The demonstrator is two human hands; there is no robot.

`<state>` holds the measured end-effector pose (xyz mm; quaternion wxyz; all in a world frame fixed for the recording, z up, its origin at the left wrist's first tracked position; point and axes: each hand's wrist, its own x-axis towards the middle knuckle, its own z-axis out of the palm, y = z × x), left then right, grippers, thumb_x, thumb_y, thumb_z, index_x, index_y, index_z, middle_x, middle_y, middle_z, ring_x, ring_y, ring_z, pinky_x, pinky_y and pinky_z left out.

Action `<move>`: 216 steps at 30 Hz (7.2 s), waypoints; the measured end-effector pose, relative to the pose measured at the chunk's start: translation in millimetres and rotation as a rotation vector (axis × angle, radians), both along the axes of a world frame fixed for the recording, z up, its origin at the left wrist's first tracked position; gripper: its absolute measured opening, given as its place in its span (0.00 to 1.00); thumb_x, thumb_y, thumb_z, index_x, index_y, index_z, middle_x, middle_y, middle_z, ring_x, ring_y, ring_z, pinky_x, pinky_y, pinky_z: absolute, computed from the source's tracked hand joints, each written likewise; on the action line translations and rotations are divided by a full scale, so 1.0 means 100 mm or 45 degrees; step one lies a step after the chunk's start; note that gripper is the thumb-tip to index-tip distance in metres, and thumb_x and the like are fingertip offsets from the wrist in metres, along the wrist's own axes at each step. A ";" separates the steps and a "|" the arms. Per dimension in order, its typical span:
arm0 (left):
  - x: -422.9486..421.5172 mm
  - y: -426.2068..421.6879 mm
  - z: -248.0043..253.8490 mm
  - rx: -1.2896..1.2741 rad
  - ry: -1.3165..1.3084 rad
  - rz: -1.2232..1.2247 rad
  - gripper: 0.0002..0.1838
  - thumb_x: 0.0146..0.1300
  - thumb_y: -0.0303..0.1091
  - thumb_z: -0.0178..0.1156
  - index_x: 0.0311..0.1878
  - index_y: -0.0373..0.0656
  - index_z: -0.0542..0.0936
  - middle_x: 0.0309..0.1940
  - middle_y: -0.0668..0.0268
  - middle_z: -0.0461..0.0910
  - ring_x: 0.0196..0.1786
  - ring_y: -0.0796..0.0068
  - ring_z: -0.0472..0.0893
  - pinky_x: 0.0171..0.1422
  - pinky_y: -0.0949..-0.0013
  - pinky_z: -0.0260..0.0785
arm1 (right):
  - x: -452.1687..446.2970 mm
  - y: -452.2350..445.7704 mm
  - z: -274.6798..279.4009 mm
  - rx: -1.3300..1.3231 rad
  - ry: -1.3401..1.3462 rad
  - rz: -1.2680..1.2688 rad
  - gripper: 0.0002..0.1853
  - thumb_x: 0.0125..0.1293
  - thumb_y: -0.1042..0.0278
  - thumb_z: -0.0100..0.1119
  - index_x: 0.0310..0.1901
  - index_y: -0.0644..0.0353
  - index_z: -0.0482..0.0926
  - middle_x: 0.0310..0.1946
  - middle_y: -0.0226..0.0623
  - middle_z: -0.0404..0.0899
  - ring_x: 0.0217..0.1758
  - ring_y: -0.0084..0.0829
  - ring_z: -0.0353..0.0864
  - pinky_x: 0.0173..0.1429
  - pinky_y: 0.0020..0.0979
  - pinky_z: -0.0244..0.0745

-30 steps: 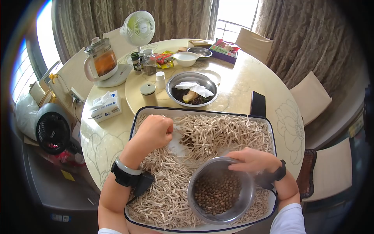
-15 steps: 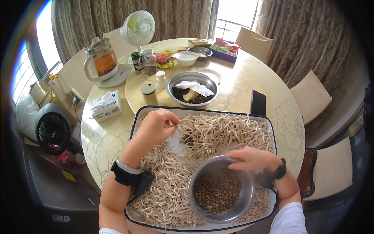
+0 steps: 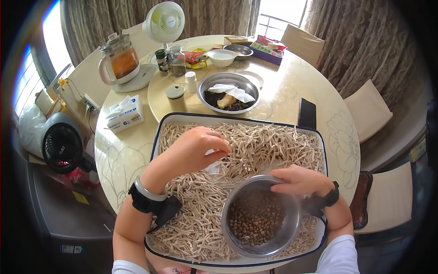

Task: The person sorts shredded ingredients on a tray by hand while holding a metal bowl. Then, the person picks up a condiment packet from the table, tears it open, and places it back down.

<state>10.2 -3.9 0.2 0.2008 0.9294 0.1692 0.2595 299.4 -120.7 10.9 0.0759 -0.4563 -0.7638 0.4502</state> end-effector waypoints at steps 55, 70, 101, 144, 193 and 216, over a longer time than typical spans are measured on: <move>-0.20 0.02 -0.08 -0.083 0.529 0.114 0.04 0.48 0.24 0.65 0.28 0.39 0.79 0.28 0.61 0.79 0.34 0.61 0.81 0.40 0.63 0.74 | 0.04 0.00 -0.12 0.140 0.124 0.040 0.21 0.70 0.62 0.57 0.61 0.61 0.74 0.32 0.43 0.82 0.31 0.35 0.82 0.38 0.33 0.75; -0.01 -0.02 0.04 -0.224 -0.115 -0.126 0.07 0.58 0.23 0.67 0.39 0.40 0.83 0.35 0.64 0.82 0.38 0.66 0.82 0.44 0.67 0.76 | -0.05 0.00 0.10 -0.118 -0.103 -0.054 0.19 0.70 0.63 0.58 0.58 0.62 0.75 0.41 0.44 0.83 0.41 0.38 0.83 0.48 0.33 0.76; -0.11 0.05 -0.04 -0.276 0.342 -0.104 0.05 0.51 0.25 0.65 0.31 0.38 0.80 0.30 0.61 0.80 0.36 0.61 0.81 0.42 0.62 0.74 | 0.02 -0.01 -0.08 0.087 0.108 0.015 0.20 0.70 0.64 0.58 0.60 0.62 0.74 0.35 0.43 0.83 0.34 0.35 0.83 0.40 0.32 0.76; -0.10 0.21 -0.25 0.003 0.239 0.236 0.07 0.53 0.26 0.63 0.36 0.41 0.83 0.33 0.60 0.80 0.39 0.57 0.80 0.45 0.60 0.74 | 0.00 -0.01 -0.04 0.080 0.050 0.016 0.21 0.70 0.62 0.57 0.61 0.61 0.74 0.33 0.43 0.83 0.32 0.34 0.83 0.39 0.32 0.76; 0.04 -0.18 0.19 -0.363 -0.331 -0.066 0.07 0.56 0.21 0.67 0.38 0.41 0.83 0.36 0.64 0.84 0.39 0.72 0.83 0.45 0.71 0.76 | -0.01 -0.01 0.00 -0.013 -0.023 -0.022 0.20 0.71 0.63 0.58 0.60 0.62 0.74 0.34 0.43 0.82 0.33 0.32 0.81 0.41 0.31 0.75; -0.08 0.06 -0.07 -0.011 0.428 0.040 0.05 0.55 0.27 0.64 0.35 0.41 0.81 0.35 0.60 0.80 0.40 0.55 0.81 0.45 0.57 0.73 | 0.00 -0.01 -0.05 0.091 0.066 0.005 0.19 0.70 0.62 0.57 0.60 0.61 0.74 0.32 0.43 0.82 0.32 0.34 0.82 0.39 0.33 0.75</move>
